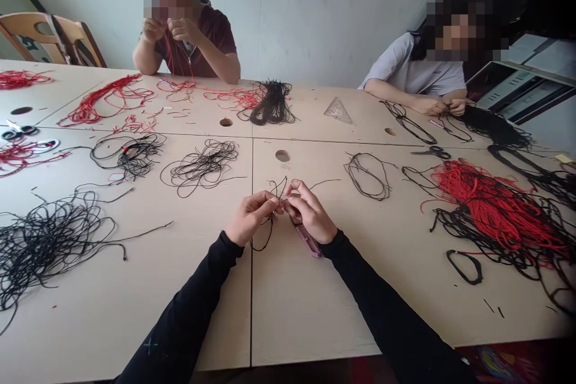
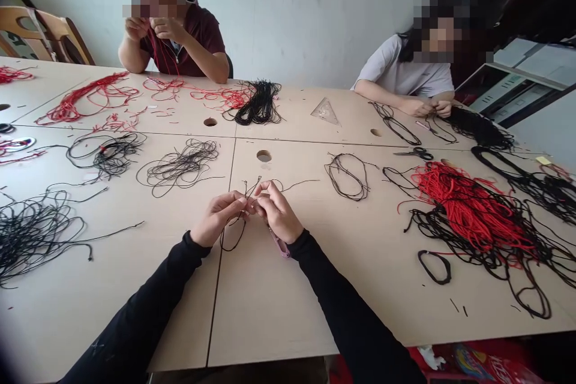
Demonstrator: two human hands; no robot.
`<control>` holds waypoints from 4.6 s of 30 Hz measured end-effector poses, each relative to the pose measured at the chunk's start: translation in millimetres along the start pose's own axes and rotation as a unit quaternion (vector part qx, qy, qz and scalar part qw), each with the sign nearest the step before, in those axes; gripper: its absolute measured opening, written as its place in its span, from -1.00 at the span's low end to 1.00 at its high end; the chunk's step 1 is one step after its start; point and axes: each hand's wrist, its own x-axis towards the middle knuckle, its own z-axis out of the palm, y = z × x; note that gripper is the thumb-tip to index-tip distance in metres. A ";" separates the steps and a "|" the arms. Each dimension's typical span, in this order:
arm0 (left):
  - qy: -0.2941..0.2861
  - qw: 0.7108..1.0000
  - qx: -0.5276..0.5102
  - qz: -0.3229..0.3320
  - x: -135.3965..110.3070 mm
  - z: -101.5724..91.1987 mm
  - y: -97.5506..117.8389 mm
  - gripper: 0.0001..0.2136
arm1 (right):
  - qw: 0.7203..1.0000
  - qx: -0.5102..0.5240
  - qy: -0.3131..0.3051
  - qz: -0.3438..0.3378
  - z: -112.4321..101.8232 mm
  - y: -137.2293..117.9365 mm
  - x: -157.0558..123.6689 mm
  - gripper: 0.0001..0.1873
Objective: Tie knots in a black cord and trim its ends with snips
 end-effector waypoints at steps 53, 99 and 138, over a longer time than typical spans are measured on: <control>0.141 0.973 -0.169 -0.065 1.8 -0.4 0.8 -0.63 | 0.996 0.090 0.013 0.017 4.5 -1.7 1.5 -0.71; 0.109 0.994 0.006 -0.031 3.0 2.9 -0.1 -0.74 | 0.994 0.102 0.028 -0.020 -0.2 0.5 1.6 -0.75; 0.194 0.967 0.151 0.068 -0.7 6.5 0.4 -0.74 | 0.995 0.083 0.038 -0.040 9.3 -2.8 -0.3 -0.73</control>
